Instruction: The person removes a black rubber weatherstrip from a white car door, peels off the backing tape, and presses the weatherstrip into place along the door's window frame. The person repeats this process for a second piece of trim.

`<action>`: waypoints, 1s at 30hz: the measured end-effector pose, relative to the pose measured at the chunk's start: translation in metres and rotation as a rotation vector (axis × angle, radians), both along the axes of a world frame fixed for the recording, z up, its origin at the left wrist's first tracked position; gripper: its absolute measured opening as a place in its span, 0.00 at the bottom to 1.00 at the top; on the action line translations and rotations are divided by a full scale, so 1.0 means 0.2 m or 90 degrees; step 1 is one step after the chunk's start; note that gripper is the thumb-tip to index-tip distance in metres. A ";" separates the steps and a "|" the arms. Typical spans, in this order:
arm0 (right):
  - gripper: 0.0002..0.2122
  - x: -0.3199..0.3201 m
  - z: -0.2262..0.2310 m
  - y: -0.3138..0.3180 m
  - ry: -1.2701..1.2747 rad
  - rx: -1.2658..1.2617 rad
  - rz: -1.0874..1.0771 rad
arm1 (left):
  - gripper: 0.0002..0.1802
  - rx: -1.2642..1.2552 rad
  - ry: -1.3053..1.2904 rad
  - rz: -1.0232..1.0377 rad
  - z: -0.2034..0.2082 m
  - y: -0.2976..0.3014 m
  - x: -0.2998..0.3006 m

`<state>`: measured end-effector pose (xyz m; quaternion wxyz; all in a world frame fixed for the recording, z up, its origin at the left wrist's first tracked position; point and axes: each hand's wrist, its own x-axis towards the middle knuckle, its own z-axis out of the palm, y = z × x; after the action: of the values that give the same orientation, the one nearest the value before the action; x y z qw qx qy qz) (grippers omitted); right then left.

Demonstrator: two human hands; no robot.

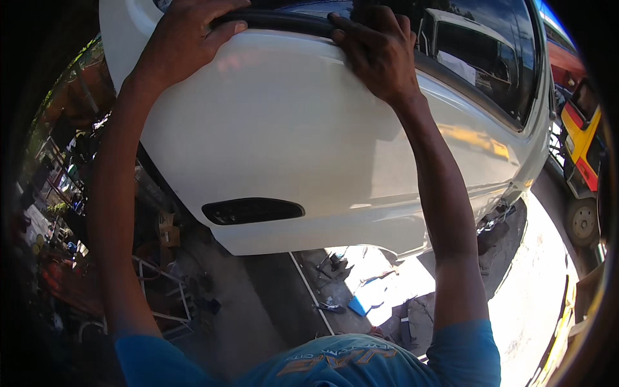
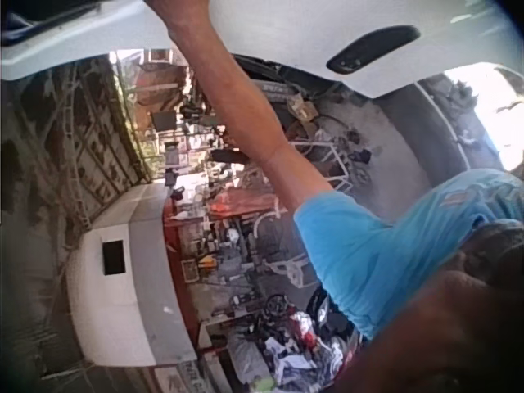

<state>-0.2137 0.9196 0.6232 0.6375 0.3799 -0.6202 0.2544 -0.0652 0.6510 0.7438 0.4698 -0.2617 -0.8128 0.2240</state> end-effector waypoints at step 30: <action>0.17 -0.64 -0.78 1.88 -0.254 -0.127 -0.147 | 0.45 -0.013 0.056 0.143 -0.49 0.53 -0.35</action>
<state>-0.3427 1.2965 0.4680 0.5616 0.1844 -0.7448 0.3096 -0.1351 0.7563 0.6464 0.4743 -0.1637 -0.8133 0.2948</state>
